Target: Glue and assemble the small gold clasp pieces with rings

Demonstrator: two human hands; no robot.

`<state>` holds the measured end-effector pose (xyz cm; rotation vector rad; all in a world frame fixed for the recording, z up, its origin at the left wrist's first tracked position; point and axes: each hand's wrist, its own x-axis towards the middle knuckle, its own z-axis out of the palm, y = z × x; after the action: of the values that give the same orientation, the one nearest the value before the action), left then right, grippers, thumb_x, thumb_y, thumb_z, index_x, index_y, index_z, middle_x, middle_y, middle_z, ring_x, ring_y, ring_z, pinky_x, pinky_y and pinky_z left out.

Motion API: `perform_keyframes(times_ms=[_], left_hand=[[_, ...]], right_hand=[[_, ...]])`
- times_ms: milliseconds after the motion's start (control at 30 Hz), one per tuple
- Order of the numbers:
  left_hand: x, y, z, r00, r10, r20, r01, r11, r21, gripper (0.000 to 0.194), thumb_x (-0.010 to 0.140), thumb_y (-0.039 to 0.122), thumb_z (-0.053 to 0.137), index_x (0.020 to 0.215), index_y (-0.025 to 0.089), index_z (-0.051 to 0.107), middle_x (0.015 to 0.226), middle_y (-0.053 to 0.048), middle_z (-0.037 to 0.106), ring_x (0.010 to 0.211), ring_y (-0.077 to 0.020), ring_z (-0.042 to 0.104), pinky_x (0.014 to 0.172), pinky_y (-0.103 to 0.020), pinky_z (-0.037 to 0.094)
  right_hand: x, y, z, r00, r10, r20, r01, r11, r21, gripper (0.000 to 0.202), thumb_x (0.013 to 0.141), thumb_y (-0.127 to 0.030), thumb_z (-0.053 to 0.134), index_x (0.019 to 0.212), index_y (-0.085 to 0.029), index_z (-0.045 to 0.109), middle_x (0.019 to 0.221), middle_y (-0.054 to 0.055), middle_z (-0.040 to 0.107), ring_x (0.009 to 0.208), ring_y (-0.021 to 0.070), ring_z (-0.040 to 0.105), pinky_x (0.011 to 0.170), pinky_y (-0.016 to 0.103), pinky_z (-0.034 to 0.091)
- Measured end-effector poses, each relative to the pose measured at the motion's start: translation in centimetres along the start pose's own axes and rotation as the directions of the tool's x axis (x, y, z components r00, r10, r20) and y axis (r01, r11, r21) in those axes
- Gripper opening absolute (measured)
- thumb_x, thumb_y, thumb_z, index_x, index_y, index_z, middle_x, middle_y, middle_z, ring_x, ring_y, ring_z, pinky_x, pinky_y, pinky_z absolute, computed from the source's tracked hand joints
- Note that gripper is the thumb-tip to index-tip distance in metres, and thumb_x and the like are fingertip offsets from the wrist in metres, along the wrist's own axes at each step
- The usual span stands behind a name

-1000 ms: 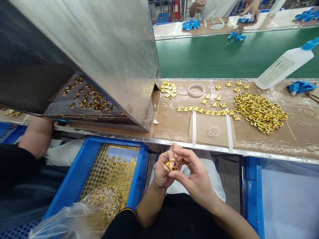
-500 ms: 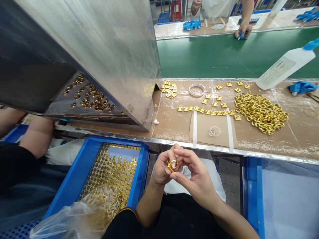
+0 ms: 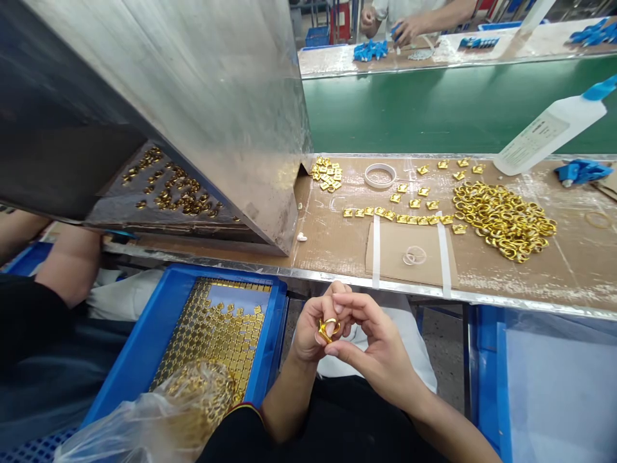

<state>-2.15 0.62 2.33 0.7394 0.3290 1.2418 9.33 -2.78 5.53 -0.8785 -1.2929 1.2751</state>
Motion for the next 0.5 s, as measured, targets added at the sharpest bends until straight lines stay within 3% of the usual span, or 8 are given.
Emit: perform_keyframes(times_ms=[133,233,300,367,433,500], left_hand=[[0.1,-0.2,0.0,0.996,0.083,0.036,-0.084,0.995,0.055,0.071,0.070,0.054,0.086,0.052,0.015,0.029,0.074,0.002,0.027,0.064,-0.0098,0.036,0.042,-0.016,0.029],[0.3,0.5,-0.8,0.980,0.174,0.094,-0.194,0.940,0.280,0.063,0.079,0.060,0.077,0.057,0.016,0.036,0.076,0.001,0.033,0.068,-0.0116,0.041,0.047,-0.020,0.036],[0.4,1.6,-1.5,0.944,0.280,0.175,-0.329,0.760,0.561,0.051,0.086,0.055,0.072,0.063,0.018,0.047,0.080,-0.001,0.041,0.077,-0.0143,0.047,0.060,-0.026,0.045],[0.5,3.0,-2.1,0.886,0.357,0.296,-0.441,0.448,0.778,0.034,0.092,0.044,0.069,0.071,0.019,0.058,0.084,-0.002,0.048,0.088,-0.0170,0.048,0.075,-0.032,0.047],[0.6,4.3,-2.2,0.832,0.364,0.419,-0.505,0.183,0.844,0.023,0.096,0.035,0.065,0.078,0.020,0.063,0.085,-0.003,0.050,0.093,-0.0186,0.046,0.080,-0.035,0.045],[0.6,5.1,-1.9,0.792,0.336,0.511,-0.549,0.023,0.836,0.019,0.098,0.029,0.062,0.080,0.020,0.064,0.083,-0.004,0.051,0.094,-0.0196,0.045,0.079,-0.035,0.044]], right_hand=[[-0.2,0.1,0.1,1.000,0.002,0.025,-0.003,1.000,0.023,0.039,0.095,-0.043,0.077,0.125,-0.026,0.059,0.100,0.002,0.070,0.089,0.0157,0.069,0.082,0.027,0.056],[-0.1,0.4,-0.2,0.999,0.021,0.043,-0.023,0.998,0.058,0.040,0.094,-0.040,0.078,0.127,-0.028,0.059,0.101,0.001,0.070,0.090,0.0146,0.067,0.083,0.025,0.055],[-0.1,0.7,-0.6,0.998,0.036,0.055,-0.042,0.994,0.103,0.045,0.094,-0.040,0.079,0.132,-0.030,0.057,0.105,0.001,0.070,0.091,0.0136,0.066,0.085,0.024,0.054],[0.0,1.0,-1.1,0.996,0.063,0.065,-0.073,0.983,0.167,0.048,0.095,-0.040,0.077,0.136,-0.032,0.054,0.111,0.001,0.069,0.092,0.0127,0.065,0.087,0.024,0.054],[0.1,1.2,-1.4,0.993,0.098,0.072,-0.111,0.969,0.220,0.046,0.097,-0.038,0.076,0.136,-0.033,0.053,0.112,0.001,0.068,0.093,0.0122,0.065,0.088,0.024,0.054],[0.2,1.3,-1.6,0.988,0.126,0.087,-0.145,0.956,0.257,0.043,0.097,-0.034,0.076,0.134,-0.033,0.055,0.108,0.000,0.068,0.092,0.0118,0.064,0.087,0.024,0.054]])
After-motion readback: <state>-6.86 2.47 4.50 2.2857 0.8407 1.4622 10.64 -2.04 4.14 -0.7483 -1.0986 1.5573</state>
